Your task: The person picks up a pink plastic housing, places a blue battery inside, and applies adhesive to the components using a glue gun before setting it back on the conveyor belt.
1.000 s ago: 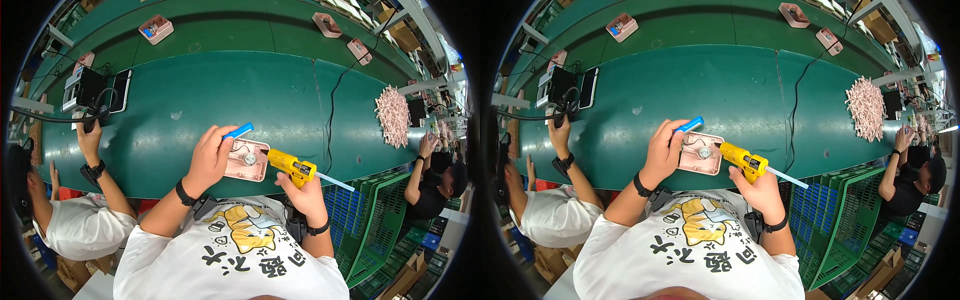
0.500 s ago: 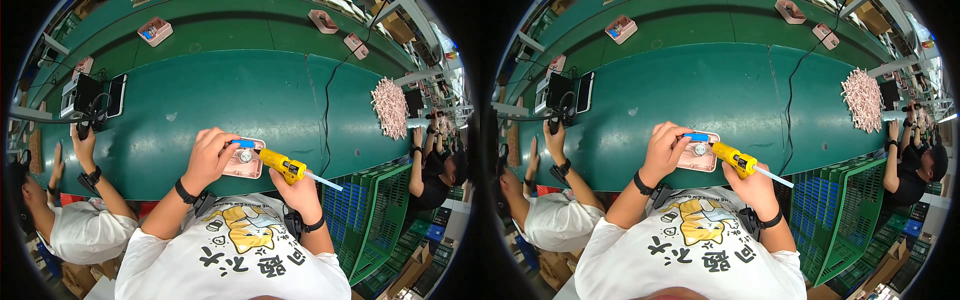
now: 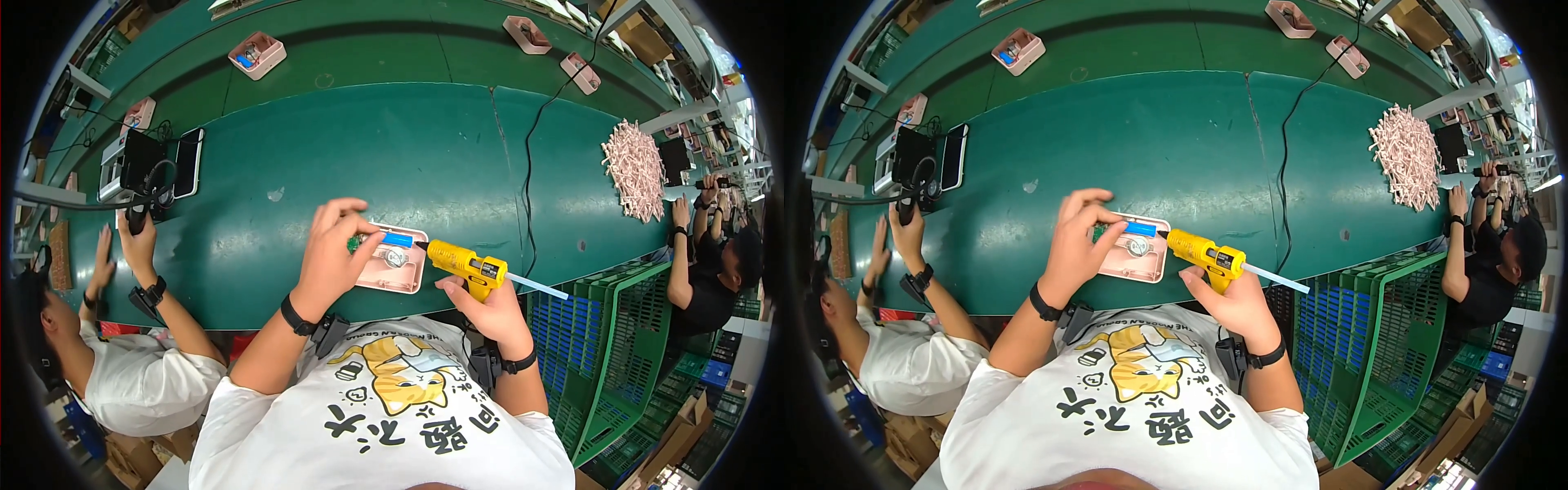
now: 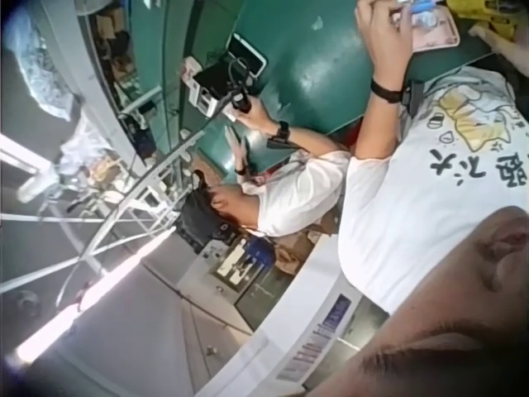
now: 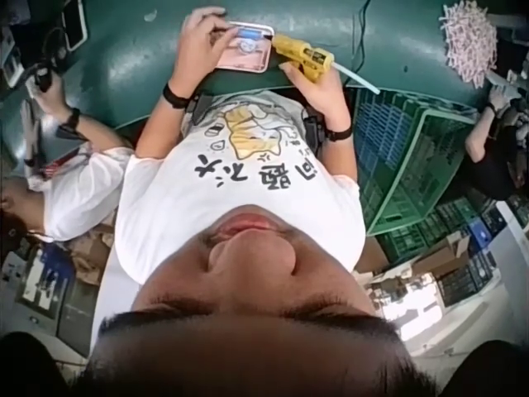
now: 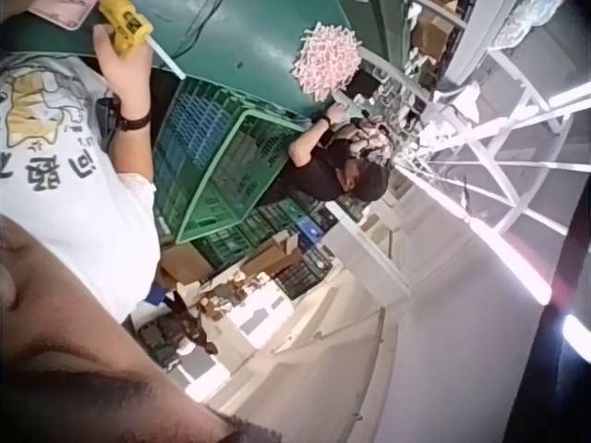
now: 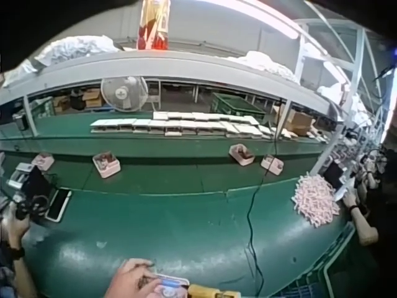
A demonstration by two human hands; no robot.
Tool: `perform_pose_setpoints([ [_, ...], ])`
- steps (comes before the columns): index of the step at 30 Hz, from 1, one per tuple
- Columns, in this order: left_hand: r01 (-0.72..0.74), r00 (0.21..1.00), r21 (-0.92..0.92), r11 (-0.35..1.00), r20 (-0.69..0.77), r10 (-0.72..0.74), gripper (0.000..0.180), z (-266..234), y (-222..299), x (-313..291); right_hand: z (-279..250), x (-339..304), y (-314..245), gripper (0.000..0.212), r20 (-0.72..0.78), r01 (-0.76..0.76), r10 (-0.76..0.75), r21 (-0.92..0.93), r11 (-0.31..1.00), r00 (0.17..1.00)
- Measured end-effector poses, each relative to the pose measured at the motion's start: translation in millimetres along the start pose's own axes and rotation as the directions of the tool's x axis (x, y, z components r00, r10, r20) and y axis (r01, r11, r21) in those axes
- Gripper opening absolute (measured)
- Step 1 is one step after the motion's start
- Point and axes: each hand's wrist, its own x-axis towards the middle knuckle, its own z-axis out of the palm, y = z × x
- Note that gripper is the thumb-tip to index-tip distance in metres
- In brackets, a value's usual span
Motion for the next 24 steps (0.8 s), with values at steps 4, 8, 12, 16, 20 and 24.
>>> perform_pose_setpoints([
  [4, 0.243, 0.961, -0.138, 0.960, 0.168, -0.219, 0.021, -8.2, -1.5, 20.3, 1.7, 8.5, 6.5, 0.028, 0.014, -0.132, 0.132, -0.001, 0.991, 0.991],
  [8, 0.267, 0.917, -0.101, 0.958, 0.331, -0.221, 0.019, -15.9, -9.4, 23.9, -0.1, 18.4, -12.9, 0.029, 0.036, -0.235, 0.236, -0.040, 0.971, 0.971],
  [12, 0.221, 0.906, -0.062, 0.973, 0.382, -0.181, 0.017, -18.0, -13.2, 26.5, 0.8, 24.9, -9.0, 0.026, -0.002, -0.068, 0.068, -0.130, 0.989, 0.998],
  [16, 0.196, 0.923, -0.081, 0.977, 0.351, -0.156, 0.015, -14.9, -18.0, 20.5, 1.3, 18.0, -10.1, 0.028, -0.036, 0.016, -0.035, -0.432, 0.902, 0.999],
  [20, 0.184, 0.931, -0.066, 0.981, 0.332, -0.152, 0.015, -16.8, -16.9, 16.7, -0.7, 3.7, -10.0, 0.029, -0.043, 0.000, -0.015, -0.342, 0.940, 0.999],
  [24, 0.194, 0.923, -0.049, 0.980, 0.346, -0.165, 0.014, -19.3, -13.4, 18.5, -1.8, -1.3, -4.1, 0.025, 0.001, -0.104, 0.105, -0.099, 0.990, 0.994],
])
